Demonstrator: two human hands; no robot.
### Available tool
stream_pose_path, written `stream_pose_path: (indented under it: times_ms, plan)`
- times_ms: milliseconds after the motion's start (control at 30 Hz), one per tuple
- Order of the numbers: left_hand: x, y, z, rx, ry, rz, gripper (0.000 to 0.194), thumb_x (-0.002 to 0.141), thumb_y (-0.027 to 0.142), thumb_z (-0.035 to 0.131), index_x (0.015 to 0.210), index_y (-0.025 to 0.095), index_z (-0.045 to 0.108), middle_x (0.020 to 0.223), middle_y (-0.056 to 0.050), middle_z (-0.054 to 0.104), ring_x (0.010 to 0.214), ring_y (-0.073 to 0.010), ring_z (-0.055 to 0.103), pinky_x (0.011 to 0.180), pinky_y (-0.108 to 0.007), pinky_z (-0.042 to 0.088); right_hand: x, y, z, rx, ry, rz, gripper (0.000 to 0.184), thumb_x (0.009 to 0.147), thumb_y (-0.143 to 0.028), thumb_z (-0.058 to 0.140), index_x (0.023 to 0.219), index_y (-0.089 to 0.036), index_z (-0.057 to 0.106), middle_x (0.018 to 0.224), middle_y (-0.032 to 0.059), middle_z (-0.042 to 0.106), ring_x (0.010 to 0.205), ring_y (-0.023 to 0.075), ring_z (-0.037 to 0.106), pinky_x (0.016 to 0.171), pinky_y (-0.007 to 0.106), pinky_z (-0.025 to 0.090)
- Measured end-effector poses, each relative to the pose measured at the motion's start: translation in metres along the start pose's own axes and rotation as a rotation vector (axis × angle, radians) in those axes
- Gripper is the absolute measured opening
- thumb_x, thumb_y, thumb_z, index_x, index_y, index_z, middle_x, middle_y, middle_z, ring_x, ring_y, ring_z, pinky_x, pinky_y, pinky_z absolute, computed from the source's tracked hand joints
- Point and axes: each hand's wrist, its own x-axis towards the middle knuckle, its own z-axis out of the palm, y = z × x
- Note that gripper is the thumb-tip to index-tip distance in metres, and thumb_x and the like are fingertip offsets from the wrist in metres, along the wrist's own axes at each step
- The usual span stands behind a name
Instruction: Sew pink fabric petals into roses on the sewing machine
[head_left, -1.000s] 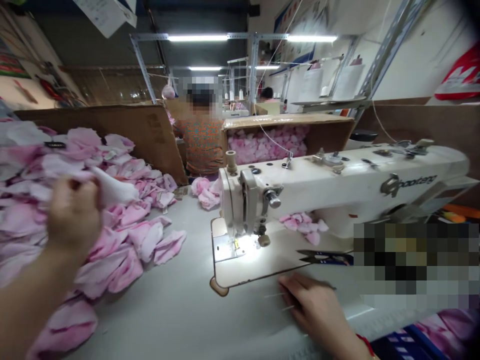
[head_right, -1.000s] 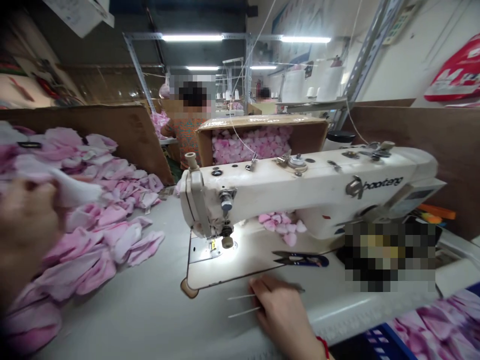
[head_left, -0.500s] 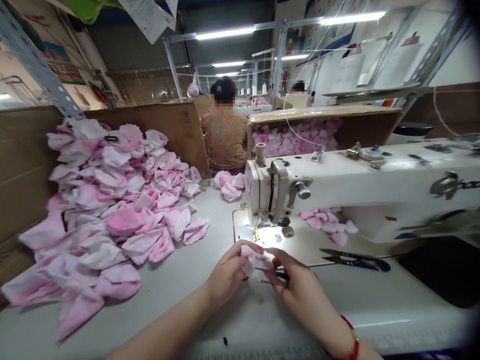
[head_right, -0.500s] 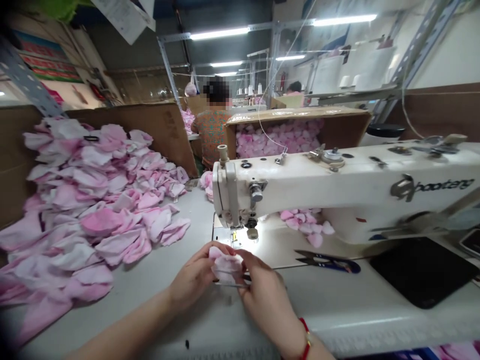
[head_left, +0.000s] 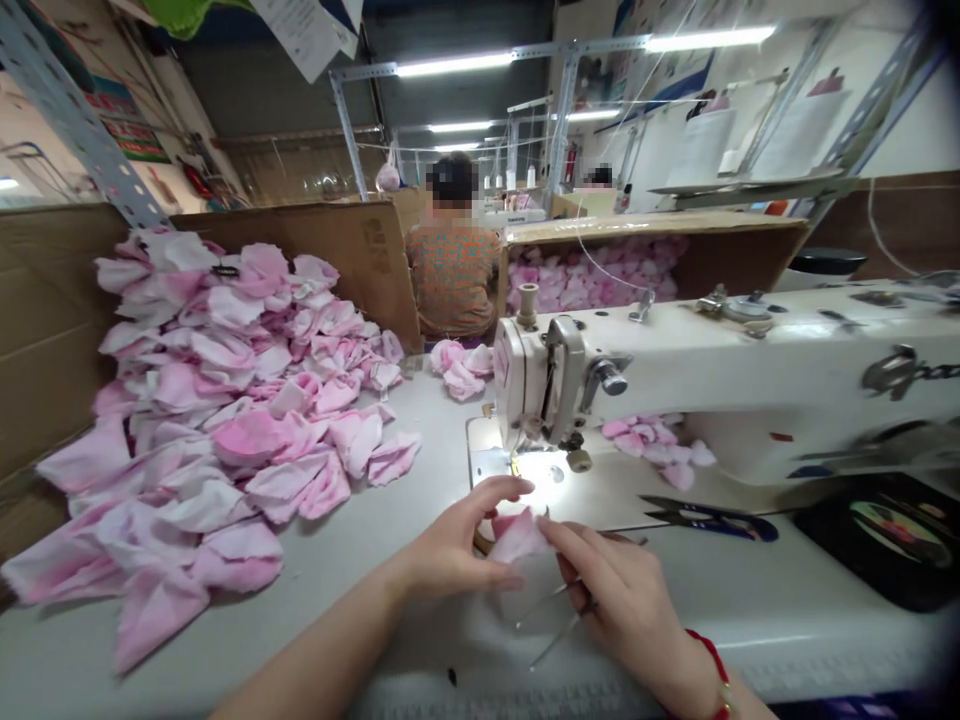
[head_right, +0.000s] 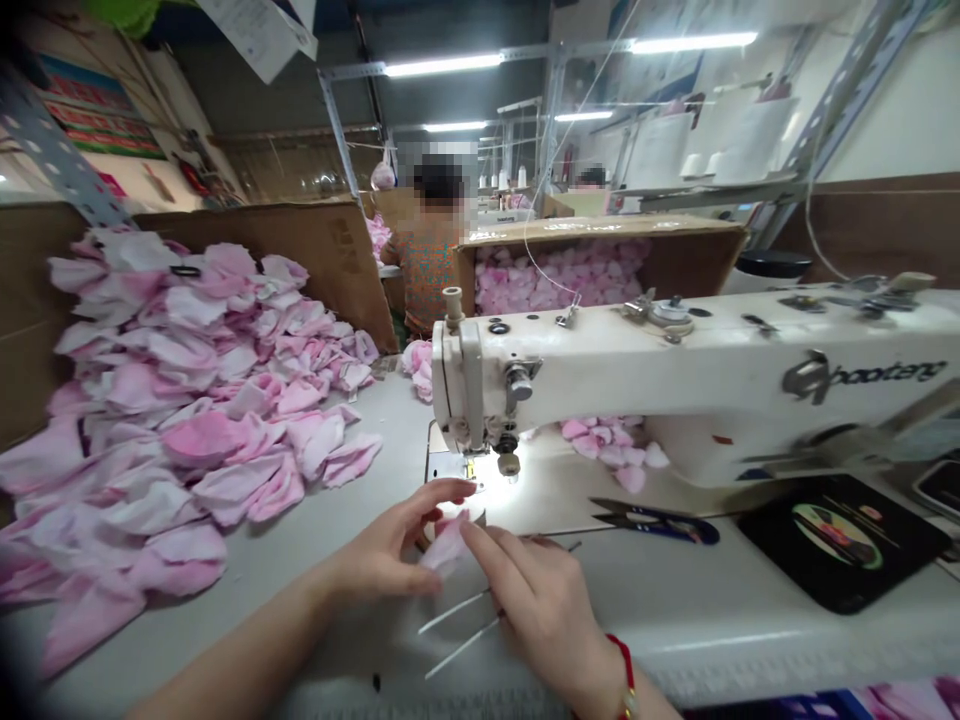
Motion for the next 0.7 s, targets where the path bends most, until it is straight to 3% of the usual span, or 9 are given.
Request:
stream_pose_path:
  times_ms: [133,267,367,467,567,633,700]
  plan:
    - [0.001,-0.001,-0.002,-0.042,-0.126,0.0,0.061,0.065,0.044,0.064,0.117,0.021,0.045,0.101,-0.006,0.051,0.086,-0.0188,0.046,0.073,-0.029,0.037,0.003,-0.002,-0.005,0.048,-0.069,0.011,0.053,0.075,-0.001,0.03,0.126,-0.015,0.032,0.093,0.0065,0.06,0.077,0.0126,0.055,0.06,0.023,0.041]
    - [0.001,0.003,0.004,0.136,-0.043,0.032,0.052,0.057,0.032,0.071,0.104,0.022,0.051,0.106,-0.005,0.047,0.094,-0.0207,0.045,0.071,-0.027,0.04,0.004,-0.004,-0.006,0.016,-0.122,0.069,0.052,0.076,-0.004,0.033,0.126,-0.017,0.029,0.094,0.0056,0.059,0.073,0.0123,0.055,0.059,0.023,0.041]
    - [0.0,0.007,0.009,0.215,0.037,0.079,0.035,0.06,0.023,0.067,0.091,0.021,0.05,0.105,-0.004,0.046,0.09,-0.018,0.046,0.063,-0.023,0.042,0.007,-0.004,-0.004,-0.049,-0.115,0.061,0.051,0.077,-0.005,0.032,0.126,-0.016,0.029,0.095,0.0067,0.059,0.07,0.012,0.054,0.058,0.022,0.04]
    - [-0.001,0.004,0.01,0.473,0.155,0.272,0.009,0.069,0.016,0.055,0.069,0.019,0.046,0.077,-0.001,0.05,0.074,-0.0153,0.047,0.064,-0.027,0.041,0.013,-0.003,-0.003,-0.151,-0.05,0.044,0.047,0.076,-0.003,0.032,0.122,-0.013,0.035,0.092,0.0078,0.059,0.065,0.0121,0.052,0.055,0.023,0.038]
    - [-0.003,-0.005,0.007,0.88,0.295,0.545,0.016,0.074,0.01,0.044,0.061,0.019,0.047,0.063,-0.001,0.05,0.07,-0.0161,0.045,0.078,-0.035,0.036,0.015,-0.001,-0.001,-0.213,-0.021,0.019,0.033,0.077,-0.003,0.035,0.106,-0.012,0.048,0.087,0.0079,0.06,0.059,0.0124,0.049,0.052,0.024,0.037]
    - [-0.003,-0.008,0.007,1.09,0.266,0.6,0.02,0.076,0.007,0.04,0.067,0.02,0.051,0.066,-0.001,0.053,0.072,-0.0162,0.046,0.085,-0.038,0.03,0.012,-0.001,0.002,-0.258,-0.07,-0.012,0.026,0.078,-0.004,0.034,0.093,-0.013,0.054,0.085,0.0077,0.06,0.054,0.0121,0.047,0.049,0.025,0.036]
    - [-0.004,-0.007,0.008,1.178,0.16,0.545,0.023,0.076,0.004,0.037,0.074,0.021,0.053,0.072,-0.001,0.056,0.078,-0.0165,0.049,0.091,-0.04,0.024,0.006,-0.002,0.005,-0.313,-0.185,-0.017,0.028,0.077,-0.005,0.033,0.089,-0.014,0.056,0.088,0.008,0.06,0.05,0.012,0.048,0.047,0.026,0.036]
